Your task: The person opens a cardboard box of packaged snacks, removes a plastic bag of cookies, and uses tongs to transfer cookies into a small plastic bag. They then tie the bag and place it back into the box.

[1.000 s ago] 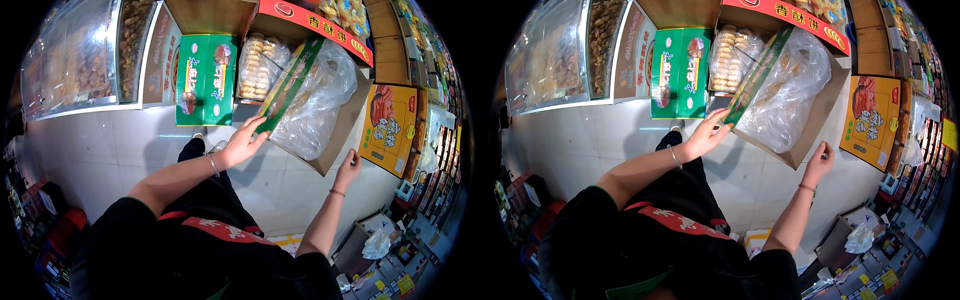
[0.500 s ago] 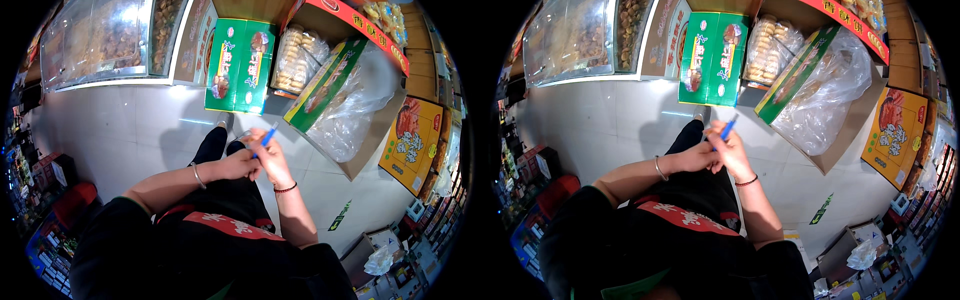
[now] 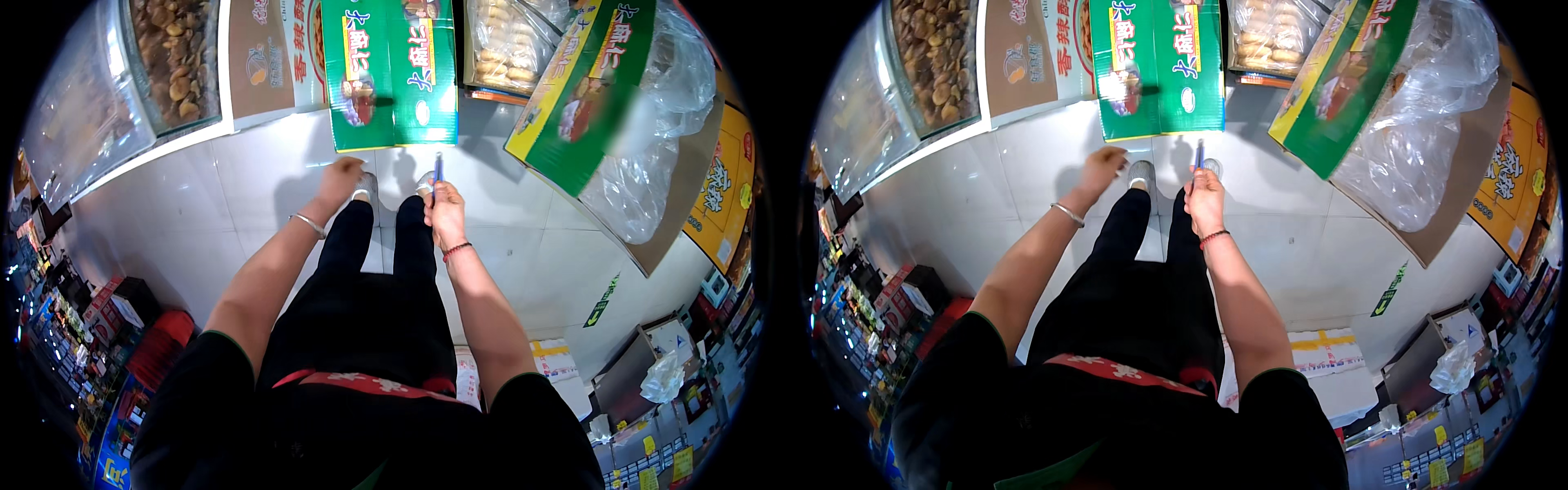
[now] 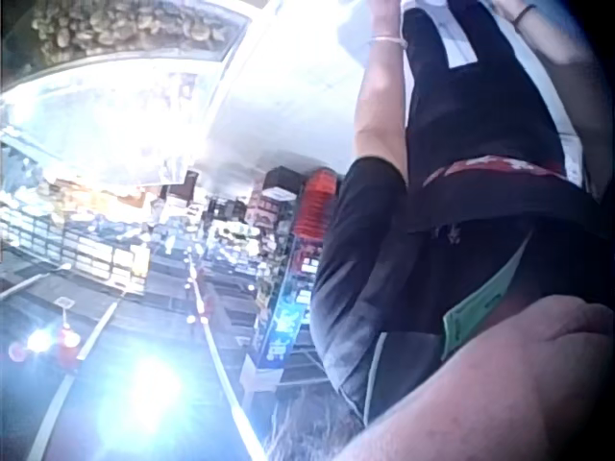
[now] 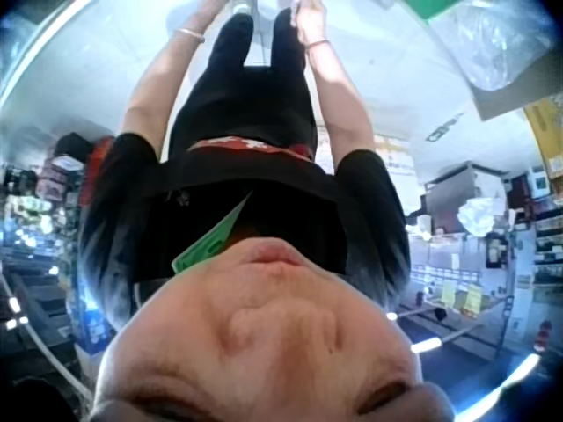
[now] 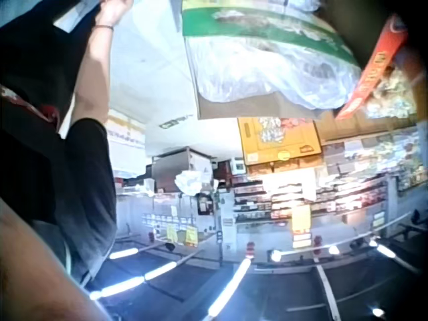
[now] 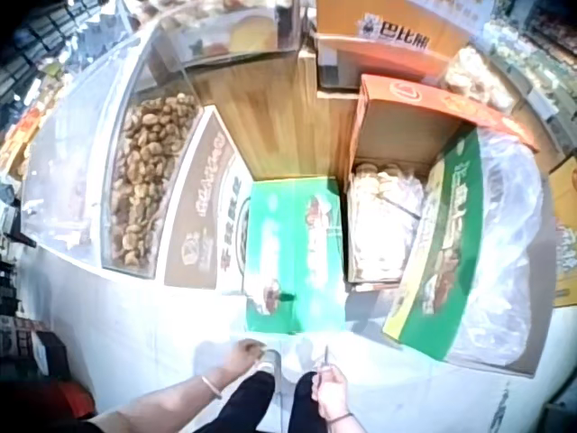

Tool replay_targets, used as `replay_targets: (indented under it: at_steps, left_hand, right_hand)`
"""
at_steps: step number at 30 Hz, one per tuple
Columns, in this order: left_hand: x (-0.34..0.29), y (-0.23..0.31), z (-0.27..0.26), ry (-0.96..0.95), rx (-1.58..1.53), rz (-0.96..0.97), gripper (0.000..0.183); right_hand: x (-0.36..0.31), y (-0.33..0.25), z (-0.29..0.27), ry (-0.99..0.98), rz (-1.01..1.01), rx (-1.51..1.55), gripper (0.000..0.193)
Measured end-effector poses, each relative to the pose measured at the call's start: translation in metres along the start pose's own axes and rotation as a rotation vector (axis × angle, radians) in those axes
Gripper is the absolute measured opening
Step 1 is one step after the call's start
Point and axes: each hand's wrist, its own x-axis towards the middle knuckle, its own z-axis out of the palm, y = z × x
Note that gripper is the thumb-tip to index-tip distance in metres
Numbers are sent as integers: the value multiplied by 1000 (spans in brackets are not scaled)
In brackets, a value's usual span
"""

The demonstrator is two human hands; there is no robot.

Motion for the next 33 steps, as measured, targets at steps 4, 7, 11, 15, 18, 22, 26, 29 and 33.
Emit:
replay_targets:
  at_steps: [4, 7, 11, 15, 18, 22, 26, 29, 33]
  left_hand:
    - [94, -94, 8, 563, 151, -91, 38]
    - [98, -73, 6, 385, -75, -233, 45]
    - [87, -57, 1, 280, -244, -292, 40]
    - [81, -53, 4, 377, -331, -312, 35]
    - [78, -50, -4, 324, -338, -296, 31]
    - [72, -43, -15, 240, -369, -321, 25]
    - [71, -47, -17, 233, -380, -331, 24]
    - [73, -51, -16, 235, -376, -335, 25]
    - [70, -48, -18, 239, -379, -327, 27]
  right_hand:
    - [56, 53, 22, 136, -50, -99, 15]
    - [73, 74, 34, 96, -196, 54, 15]
    - [71, 74, 48, 209, -119, 154, 17]
    - [82, 80, 59, 322, -163, 269, 20]
    - [93, 90, 71, 367, -218, 254, 17]
    - [98, 94, 81, 415, -223, 228, 17]
    - [92, 89, 86, 370, -175, 198, 18]
    - [97, 92, 83, 396, -175, 162, 18]
    - [101, 110, 83, 312, -250, 72, 19]
